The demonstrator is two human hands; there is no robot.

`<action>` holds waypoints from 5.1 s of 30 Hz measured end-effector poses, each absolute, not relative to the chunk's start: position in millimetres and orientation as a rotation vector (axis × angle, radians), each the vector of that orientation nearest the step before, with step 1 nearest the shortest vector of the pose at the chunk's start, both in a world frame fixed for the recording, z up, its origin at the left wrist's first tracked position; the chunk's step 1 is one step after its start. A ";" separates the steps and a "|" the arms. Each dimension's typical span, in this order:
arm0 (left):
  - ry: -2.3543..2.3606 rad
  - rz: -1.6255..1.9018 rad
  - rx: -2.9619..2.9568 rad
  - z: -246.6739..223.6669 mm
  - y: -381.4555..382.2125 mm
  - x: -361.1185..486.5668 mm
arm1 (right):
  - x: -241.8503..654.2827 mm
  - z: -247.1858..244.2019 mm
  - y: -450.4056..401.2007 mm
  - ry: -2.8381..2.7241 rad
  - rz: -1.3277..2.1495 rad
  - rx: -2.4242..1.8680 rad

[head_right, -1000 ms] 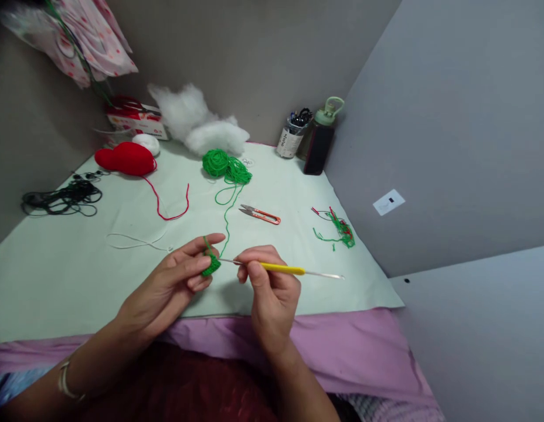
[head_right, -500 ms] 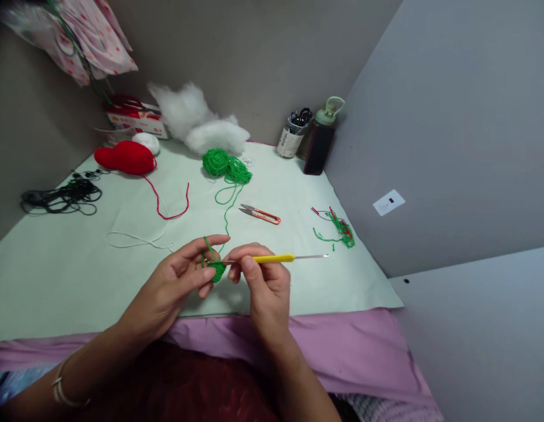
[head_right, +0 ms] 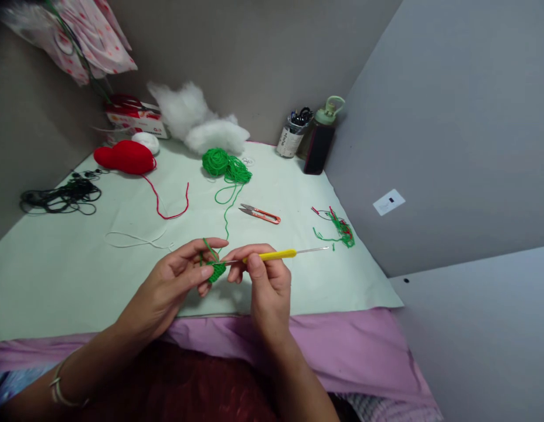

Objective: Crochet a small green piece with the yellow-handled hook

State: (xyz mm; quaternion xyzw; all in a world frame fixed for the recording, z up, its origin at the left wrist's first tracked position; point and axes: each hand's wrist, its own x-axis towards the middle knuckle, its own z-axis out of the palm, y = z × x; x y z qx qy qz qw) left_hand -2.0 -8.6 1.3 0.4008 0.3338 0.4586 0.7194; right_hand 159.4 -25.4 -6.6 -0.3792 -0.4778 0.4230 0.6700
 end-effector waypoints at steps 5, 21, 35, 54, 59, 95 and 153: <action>0.774 1.031 0.940 2.4 -7.6 -4.2 | 161.9 -4.7 -30.7 -1.164 0.887 -0.879; 0.654 0.922 0.572 12.0 -4.4 0.0 | 161.5 -15.5 -39.0 -1.426 0.328 -0.950; 0.658 0.935 0.578 2.7 -6.2 7.1 | 157.4 -19.7 -38.6 -1.645 0.067 -1.048; 0.751 1.024 0.904 0.0 -6.6 -1.4 | 162.5 -7.2 -29.4 -1.096 0.930 -0.860; 0.890 1.082 1.047 0.0 -10.0 0.2 | 163.8 -7.3 -37.3 -1.442 0.553 -0.971; 0.743 1.080 0.797 -0.4 -7.5 8.6 | 154.5 -18.3 -38.9 -1.514 0.338 -1.024; 0.691 0.927 0.506 1.5 0.8 5.0 | 160.1 -17.0 -34.4 -1.325 0.378 -1.012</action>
